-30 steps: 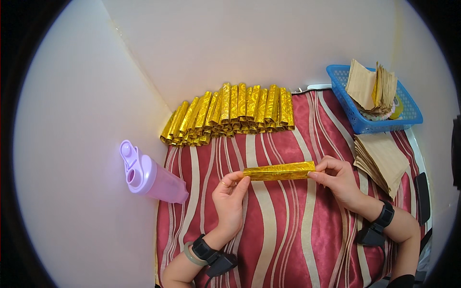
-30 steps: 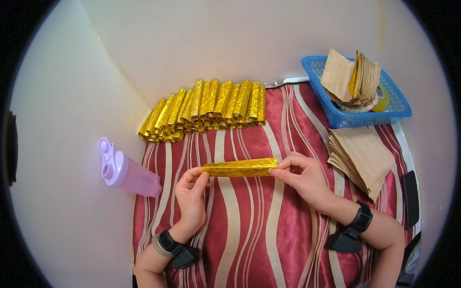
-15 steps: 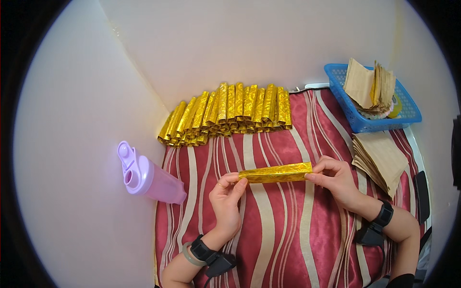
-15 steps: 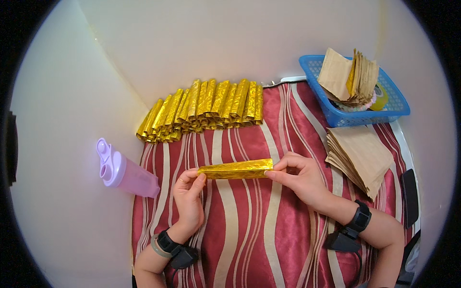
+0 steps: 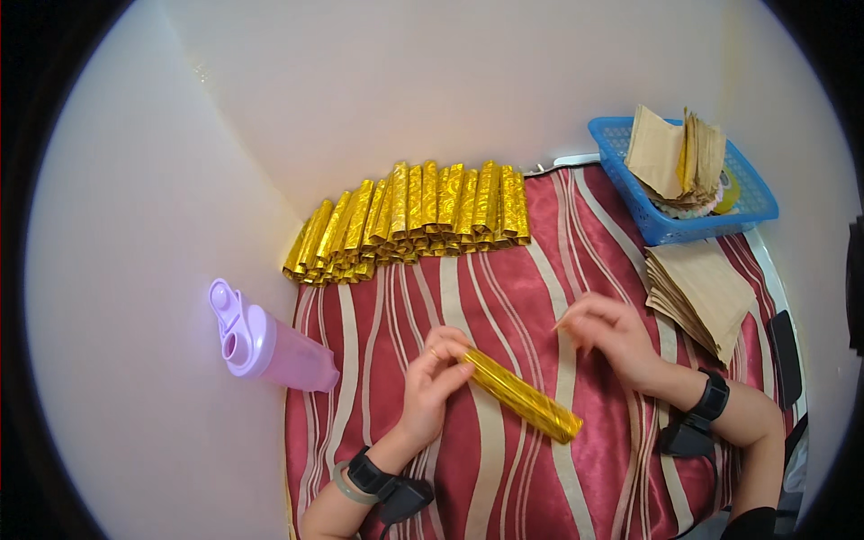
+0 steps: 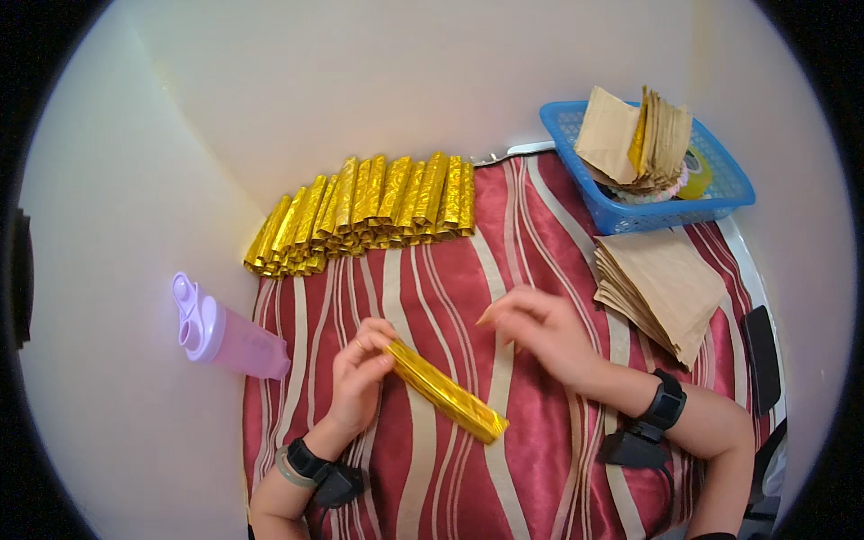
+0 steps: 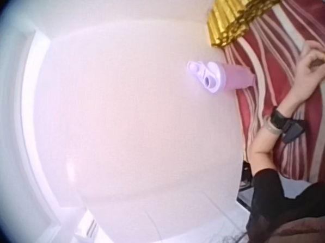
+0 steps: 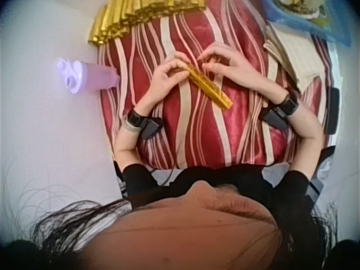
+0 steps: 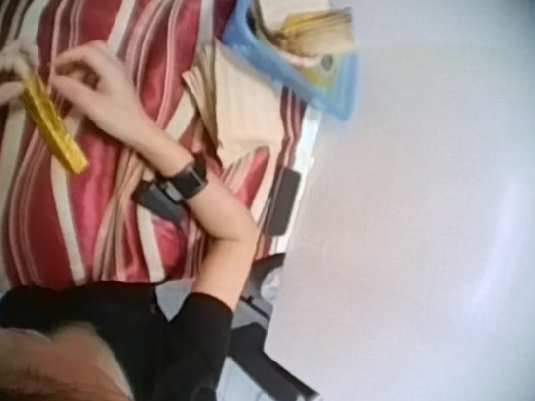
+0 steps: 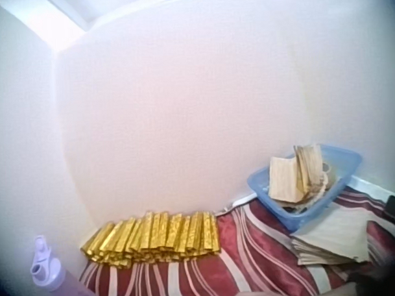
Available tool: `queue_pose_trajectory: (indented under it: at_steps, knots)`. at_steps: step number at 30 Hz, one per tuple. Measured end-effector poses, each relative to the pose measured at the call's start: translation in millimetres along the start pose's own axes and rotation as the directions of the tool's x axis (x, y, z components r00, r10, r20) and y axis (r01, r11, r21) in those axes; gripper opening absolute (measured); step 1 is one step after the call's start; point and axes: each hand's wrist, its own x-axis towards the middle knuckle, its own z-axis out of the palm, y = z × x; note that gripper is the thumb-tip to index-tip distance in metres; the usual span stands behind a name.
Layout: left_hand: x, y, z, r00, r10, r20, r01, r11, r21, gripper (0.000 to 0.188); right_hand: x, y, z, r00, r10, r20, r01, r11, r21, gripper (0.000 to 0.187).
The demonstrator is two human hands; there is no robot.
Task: Fold gold foil paper into long strips and then fold it around square sheets of paper.
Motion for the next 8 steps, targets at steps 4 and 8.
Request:
queue_pose_trajectory:
  at_steps: [4, 8]
  knots:
    - [0.3, 2.3, 8.1, 0.948, -0.087, 0.305, 0.053, 0.992, 0.117, 0.008, -4.5, -0.9, 11.2, 0.949, -0.032, 0.315, 0.057, 0.996, -0.068, 0.024]
    - [-1.7, 0.1, 6.8, 0.904, -0.179, 0.389, 0.146, 0.983, 0.112, 0.012, -4.9, -5.3, 12.1, 0.867, 0.026, 0.498, 0.016, 0.997, -0.08, 0.033]
